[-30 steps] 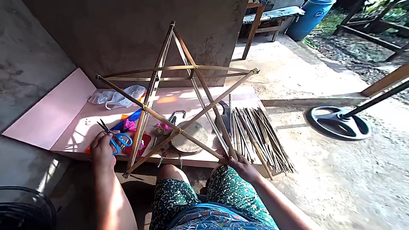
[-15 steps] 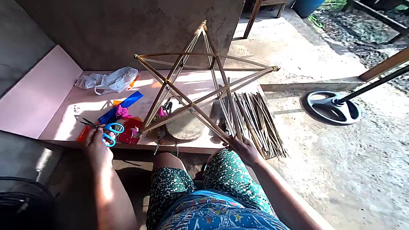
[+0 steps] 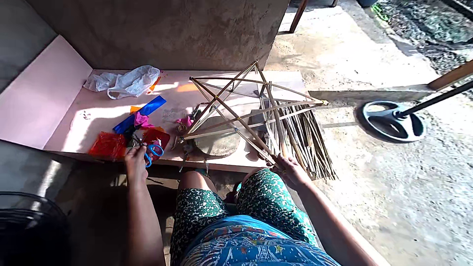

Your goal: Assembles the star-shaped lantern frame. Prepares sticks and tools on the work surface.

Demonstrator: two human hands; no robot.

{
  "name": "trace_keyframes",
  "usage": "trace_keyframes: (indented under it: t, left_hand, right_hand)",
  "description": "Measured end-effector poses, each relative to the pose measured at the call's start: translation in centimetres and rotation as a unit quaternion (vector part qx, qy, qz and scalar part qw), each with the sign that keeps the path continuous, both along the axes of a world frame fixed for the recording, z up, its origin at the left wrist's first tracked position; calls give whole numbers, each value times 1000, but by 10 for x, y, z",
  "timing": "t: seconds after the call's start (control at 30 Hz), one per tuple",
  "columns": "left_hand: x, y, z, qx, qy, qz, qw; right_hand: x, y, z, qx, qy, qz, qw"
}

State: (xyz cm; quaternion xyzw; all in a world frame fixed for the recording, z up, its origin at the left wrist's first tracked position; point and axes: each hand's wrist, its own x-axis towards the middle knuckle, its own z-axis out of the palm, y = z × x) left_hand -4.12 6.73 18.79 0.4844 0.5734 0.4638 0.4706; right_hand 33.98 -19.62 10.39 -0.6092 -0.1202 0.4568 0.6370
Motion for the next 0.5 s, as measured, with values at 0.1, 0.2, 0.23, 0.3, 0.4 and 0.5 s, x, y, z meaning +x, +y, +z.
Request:
trace_keyframes:
  t: [0.1, 0.2, 0.23, 0.3, 0.4, 0.5]
  left_hand:
    - [5, 4, -29, -79, 49, -34, 995]
    - [15, 13, -63, -155, 108, -76, 979]
    - [18, 18, -76, -172, 126, -88, 973]
    - [24, 31, -105, -190, 186, -108, 958]
    - [31, 58, -149, -197, 326, -167, 910]
    - [47, 81, -175, -231, 377, -196, 875]
  right_hand:
    - [8, -3, -5, -36, -10, -17, 999]
    - [23, -9, -21, -40, -14, -19, 999]
    - [27, -11, -26, -42, -18, -17, 999]
    - [32, -12, -35, -53, -21, -13, 998]
    - [37, -12, -48, -73, -23, -9, 997]
    - [46, -13, -65, -74, -22, 2, 997]
